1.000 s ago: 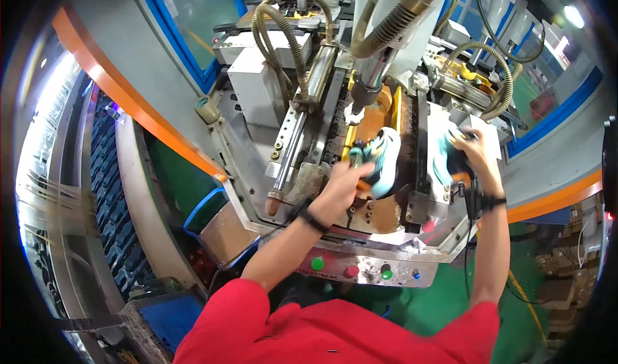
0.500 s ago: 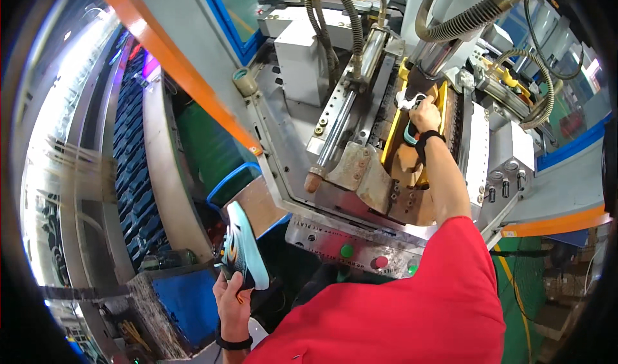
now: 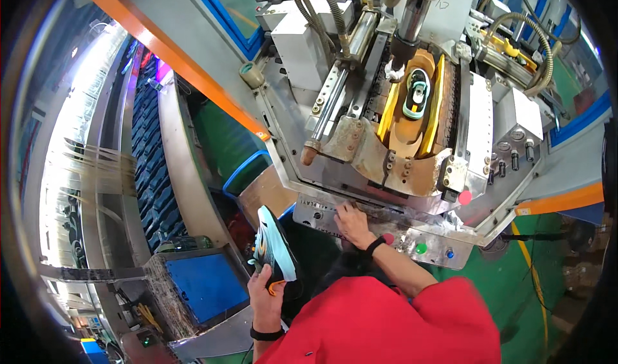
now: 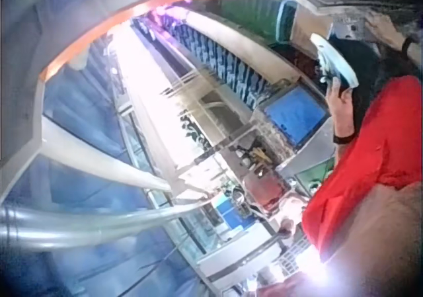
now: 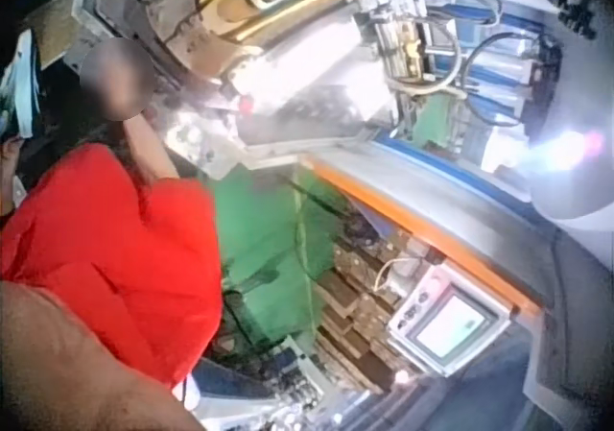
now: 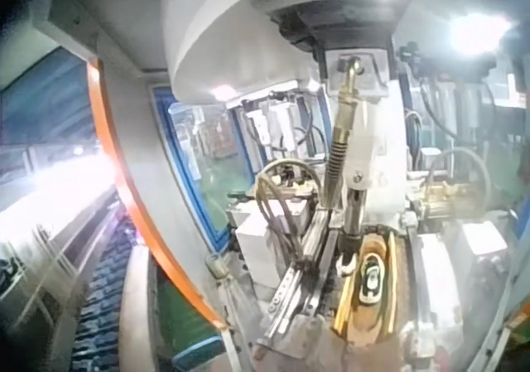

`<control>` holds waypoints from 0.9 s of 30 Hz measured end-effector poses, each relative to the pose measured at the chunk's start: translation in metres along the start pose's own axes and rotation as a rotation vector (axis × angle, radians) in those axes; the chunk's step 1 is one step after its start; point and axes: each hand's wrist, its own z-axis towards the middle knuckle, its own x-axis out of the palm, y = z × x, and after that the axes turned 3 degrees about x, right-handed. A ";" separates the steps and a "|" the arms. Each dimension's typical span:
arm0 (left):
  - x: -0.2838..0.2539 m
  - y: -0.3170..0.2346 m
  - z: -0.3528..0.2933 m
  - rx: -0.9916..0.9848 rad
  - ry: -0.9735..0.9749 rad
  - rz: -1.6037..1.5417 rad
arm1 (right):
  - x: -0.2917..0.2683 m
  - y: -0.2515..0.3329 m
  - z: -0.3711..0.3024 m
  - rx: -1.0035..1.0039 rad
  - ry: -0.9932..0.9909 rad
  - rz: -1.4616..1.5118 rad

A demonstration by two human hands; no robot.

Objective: Operating industrial machinery to process and assemble athletic shoes in a factory.

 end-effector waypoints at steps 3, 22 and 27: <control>-0.010 0.001 -0.005 -0.006 0.012 0.032 | 0.026 -0.029 -0.006 -0.136 -0.059 -0.044; -0.019 0.032 -0.003 -0.009 0.094 -0.079 | -0.464 0.069 0.285 -0.242 -1.271 0.091; -0.028 0.043 -0.016 0.003 0.000 -0.061 | -0.459 0.079 0.281 -0.183 -1.155 0.201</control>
